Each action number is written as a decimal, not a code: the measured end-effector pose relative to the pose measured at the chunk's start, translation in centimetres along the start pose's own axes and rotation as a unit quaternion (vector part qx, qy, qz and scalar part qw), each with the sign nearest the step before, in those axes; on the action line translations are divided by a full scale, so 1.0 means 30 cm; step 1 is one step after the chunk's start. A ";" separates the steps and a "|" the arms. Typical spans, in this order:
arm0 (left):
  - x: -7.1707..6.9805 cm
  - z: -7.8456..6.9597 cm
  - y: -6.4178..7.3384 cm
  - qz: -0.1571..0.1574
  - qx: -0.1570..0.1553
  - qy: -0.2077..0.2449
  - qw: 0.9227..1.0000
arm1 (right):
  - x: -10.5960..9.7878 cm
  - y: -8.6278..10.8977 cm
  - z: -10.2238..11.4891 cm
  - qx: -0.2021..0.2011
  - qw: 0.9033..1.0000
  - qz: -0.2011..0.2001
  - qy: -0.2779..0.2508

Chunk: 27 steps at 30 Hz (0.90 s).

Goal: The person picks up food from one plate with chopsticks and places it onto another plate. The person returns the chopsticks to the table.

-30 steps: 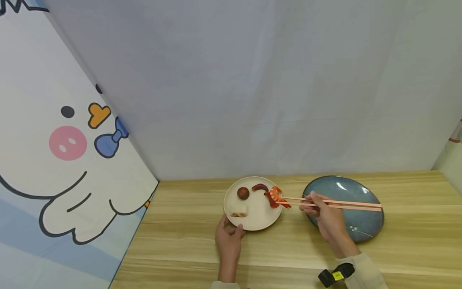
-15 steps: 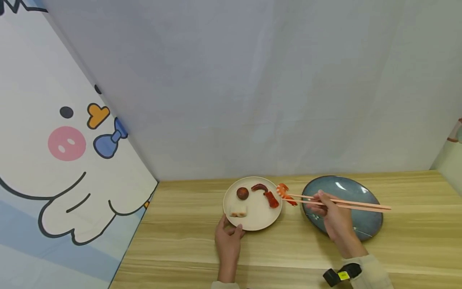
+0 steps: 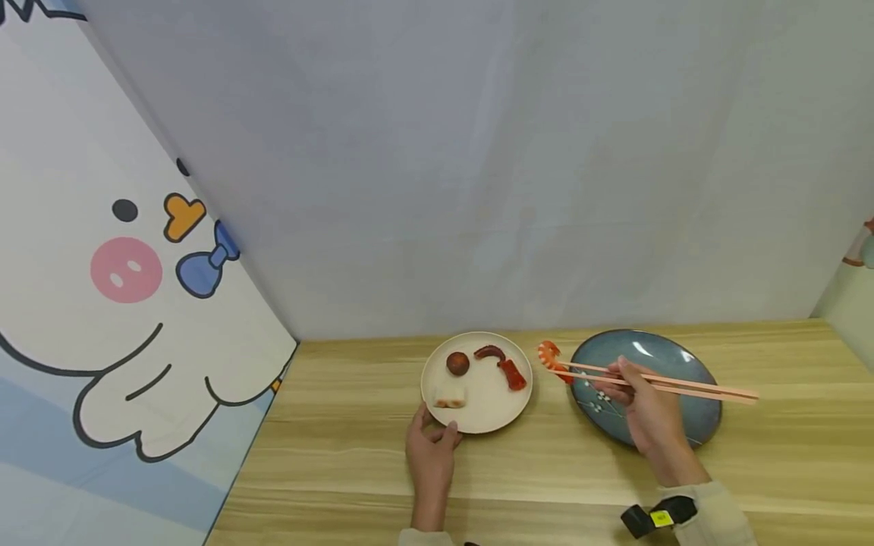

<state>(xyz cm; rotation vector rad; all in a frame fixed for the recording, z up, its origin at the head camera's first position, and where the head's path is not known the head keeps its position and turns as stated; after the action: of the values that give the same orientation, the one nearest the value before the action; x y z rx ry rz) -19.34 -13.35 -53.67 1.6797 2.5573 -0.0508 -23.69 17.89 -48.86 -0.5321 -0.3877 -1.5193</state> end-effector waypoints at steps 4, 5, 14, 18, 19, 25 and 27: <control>-0.001 -0.005 0.000 0.001 0.004 0.003 1.000 | -0.011 0.002 0.010 0.000 1.000 -0.003 -0.008; -0.001 -0.006 0.001 0.002 0.005 0.004 1.000 | -0.015 0.002 0.011 0.000 1.000 -0.005 -0.011; -0.003 -0.006 0.002 0.005 0.001 0.005 1.000 | -0.046 0.007 0.022 0.006 0.999 -0.013 -0.032; -0.001 -0.007 0.001 0.005 0.000 0.006 1.000 | -0.059 0.008 0.028 0.000 0.999 -0.009 -0.041; -0.001 -0.007 0.000 0.004 0.000 0.006 1.000 | -0.063 0.007 0.030 -0.003 0.999 -0.007 -0.043; 0.001 -0.007 0.000 0.002 0.001 0.010 1.000 | -0.089 0.003 0.039 -0.020 0.997 0.012 -0.072; 0.002 -0.008 0.001 0.003 0.002 0.011 1.000 | -0.099 0.001 0.041 -0.027 0.996 0.024 -0.082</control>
<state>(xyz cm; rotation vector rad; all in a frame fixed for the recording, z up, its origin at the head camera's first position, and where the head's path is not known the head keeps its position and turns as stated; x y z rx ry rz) -19.37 -13.27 -53.44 1.6985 2.5699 -0.0383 -23.64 21.05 -49.47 -0.7068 -0.4589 -1.4484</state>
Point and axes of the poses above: each hand's wrist, its own y-axis away from the middle knuckle, its own x-axis out of the palm, z = x × y, the point moved 4 cm from there along -y, towards the middle knuckle, and after that the axes turned 4 degrees about z, right-handed, at the moved point
